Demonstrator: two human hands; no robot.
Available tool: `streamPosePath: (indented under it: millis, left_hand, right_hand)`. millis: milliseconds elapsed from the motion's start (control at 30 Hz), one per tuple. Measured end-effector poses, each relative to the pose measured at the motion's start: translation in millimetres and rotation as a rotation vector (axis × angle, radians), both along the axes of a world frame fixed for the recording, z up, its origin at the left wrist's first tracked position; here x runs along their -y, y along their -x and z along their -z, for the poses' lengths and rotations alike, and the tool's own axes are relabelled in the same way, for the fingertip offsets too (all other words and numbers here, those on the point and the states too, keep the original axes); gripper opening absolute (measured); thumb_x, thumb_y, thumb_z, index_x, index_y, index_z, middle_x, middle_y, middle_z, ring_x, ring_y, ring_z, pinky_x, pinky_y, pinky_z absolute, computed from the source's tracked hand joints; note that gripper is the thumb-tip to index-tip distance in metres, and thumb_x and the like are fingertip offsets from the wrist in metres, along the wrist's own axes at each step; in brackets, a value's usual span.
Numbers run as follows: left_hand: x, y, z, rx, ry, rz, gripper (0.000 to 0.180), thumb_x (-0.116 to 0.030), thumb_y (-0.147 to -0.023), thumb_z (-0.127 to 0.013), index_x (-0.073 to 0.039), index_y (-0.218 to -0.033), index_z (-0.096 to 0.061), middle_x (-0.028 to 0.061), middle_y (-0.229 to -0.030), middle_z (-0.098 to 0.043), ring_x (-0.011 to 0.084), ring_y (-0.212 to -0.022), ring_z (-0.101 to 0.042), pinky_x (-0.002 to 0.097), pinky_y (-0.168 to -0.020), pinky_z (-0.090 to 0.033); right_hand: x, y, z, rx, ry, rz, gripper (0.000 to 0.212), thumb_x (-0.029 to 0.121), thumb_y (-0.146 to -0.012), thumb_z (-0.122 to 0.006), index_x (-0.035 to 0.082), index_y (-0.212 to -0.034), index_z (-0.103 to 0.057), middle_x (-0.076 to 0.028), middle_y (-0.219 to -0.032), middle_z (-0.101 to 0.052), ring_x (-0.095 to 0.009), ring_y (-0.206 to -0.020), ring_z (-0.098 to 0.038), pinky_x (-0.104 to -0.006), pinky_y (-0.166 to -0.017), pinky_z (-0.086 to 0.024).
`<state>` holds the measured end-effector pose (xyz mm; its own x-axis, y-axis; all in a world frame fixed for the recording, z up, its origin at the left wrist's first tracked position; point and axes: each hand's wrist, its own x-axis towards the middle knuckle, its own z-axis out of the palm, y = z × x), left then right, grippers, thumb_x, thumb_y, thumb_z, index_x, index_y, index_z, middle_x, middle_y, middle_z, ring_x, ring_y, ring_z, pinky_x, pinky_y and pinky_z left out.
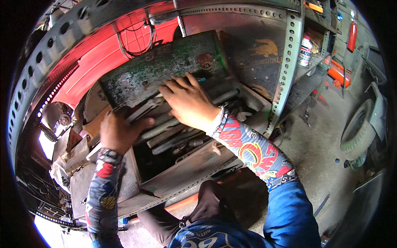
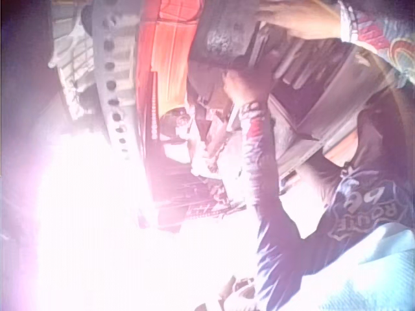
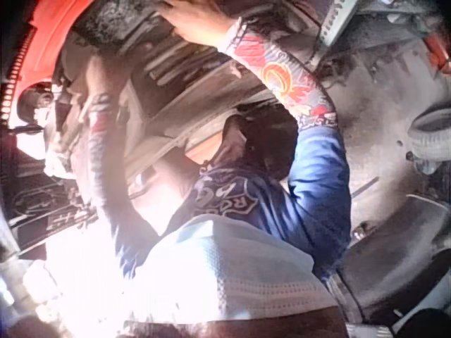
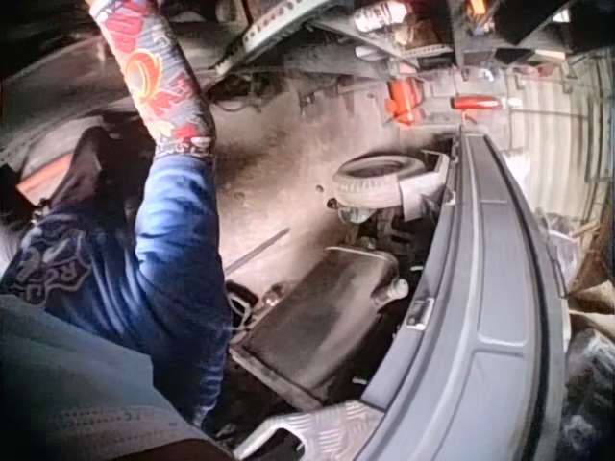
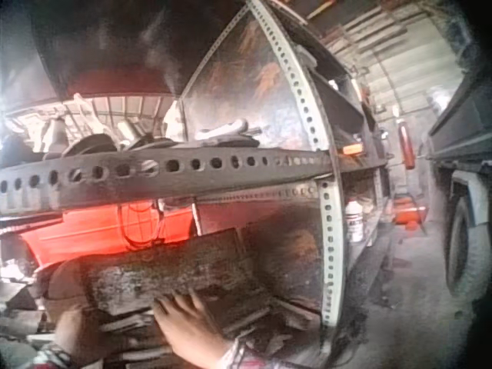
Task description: The person searches through a toolbox, selects pliers and a metal rod, then sits on the floor to cut the rod and shape it using a hammer and anvil. The person repeatedly hammers the rod to form a hook shape.
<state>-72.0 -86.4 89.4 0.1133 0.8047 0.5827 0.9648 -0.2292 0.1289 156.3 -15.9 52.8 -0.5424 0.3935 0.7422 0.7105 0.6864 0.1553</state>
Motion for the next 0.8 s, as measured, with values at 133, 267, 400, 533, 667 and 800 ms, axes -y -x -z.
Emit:
streamPosePath:
  millis: [133, 267, 400, 533, 667, 800]
  left_hand:
    - [-29.7, -60.1, 16.8, 0.031, 0.086, 0.007, 0.071, -0.067, -0.069, -0.080, -0.002, -0.096, -0.074, 0.0209, -0.086, -0.072, 0.0387, -0.083, -0.070, 0.0474, -0.076, -0.054]
    - [-45.3, -85.7, 32.5, -0.028, 0.087, 0.015, 0.069, -0.065, -0.068, -0.081, -0.002, -0.095, -0.074, 0.0200, -0.085, -0.071, 0.0386, -0.084, -0.070, 0.0476, -0.076, -0.054]
    - [-52.6, -88.9, 43.0, 0.008, 0.096, 0.056, 0.068, -0.064, -0.069, -0.082, -0.003, -0.098, -0.075, 0.0196, -0.086, -0.072, 0.0384, -0.084, -0.070, 0.0479, -0.077, -0.055]
    - [-58.8, -88.9, 49.5, 0.057, 0.151, 0.082, 0.068, -0.064, -0.069, -0.082, -0.003, -0.098, -0.075, 0.0197, -0.085, -0.073, 0.0382, -0.083, -0.071, 0.0477, -0.075, -0.056]
    - [-68.3, -88.4, 57.9, 0.058, 0.155, 0.126, 0.068, -0.061, -0.069, -0.083, -0.004, -0.104, -0.075, 0.0200, -0.088, -0.073, 0.0372, -0.083, -0.072, 0.0456, -0.076, -0.056]
    - [-72.8, -85.0, 67.1, 0.057, 0.165, 0.103, 0.071, -0.065, -0.068, -0.082, -0.006, -0.106, -0.077, 0.0216, -0.098, -0.071, 0.0384, -0.095, -0.068, 0.0476, -0.083, -0.053]
  right_hand:
    - [-22.0, -45.8, 23.5, 0.024, -0.004, 0.114, 0.052, 0.016, -0.079, -0.071, 0.007, -0.129, -0.061, -0.010, -0.126, -0.062, -0.032, -0.120, -0.055, -0.0621, -0.104, -0.037]
    - [-28.5, -65.4, 39.3, -0.014, 0.060, 0.178, 0.044, 0.016, -0.085, -0.064, 0.006, -0.128, -0.062, -0.010, -0.125, -0.062, -0.032, -0.121, -0.054, -0.0632, -0.101, -0.040]
    - [-31.4, -72.0, 41.6, 0.088, 0.243, 0.207, 0.068, 0.012, -0.074, -0.080, 0.005, -0.137, -0.054, -0.009, -0.131, -0.056, -0.031, -0.126, -0.049, -0.0615, -0.104, -0.041]
    - [-30.9, -77.0, 39.2, 0.066, 0.283, 0.182, 0.068, 0.015, -0.073, -0.082, 0.006, -0.136, -0.056, -0.009, -0.131, -0.056, -0.031, -0.126, -0.049, -0.0608, -0.104, -0.041]
    - [-30.4, -85.6, 36.3, 0.021, 0.342, 0.159, 0.071, 0.019, -0.072, -0.084, 0.007, -0.136, -0.057, -0.009, -0.133, -0.056, -0.031, -0.127, -0.050, -0.0581, -0.106, -0.039]
    - [-32.2, -87.5, 37.7, 0.010, 0.422, 0.142, 0.076, 0.023, -0.072, -0.085, 0.008, -0.140, -0.054, -0.009, -0.140, -0.055, -0.030, -0.131, -0.048, -0.0519, -0.110, -0.037]
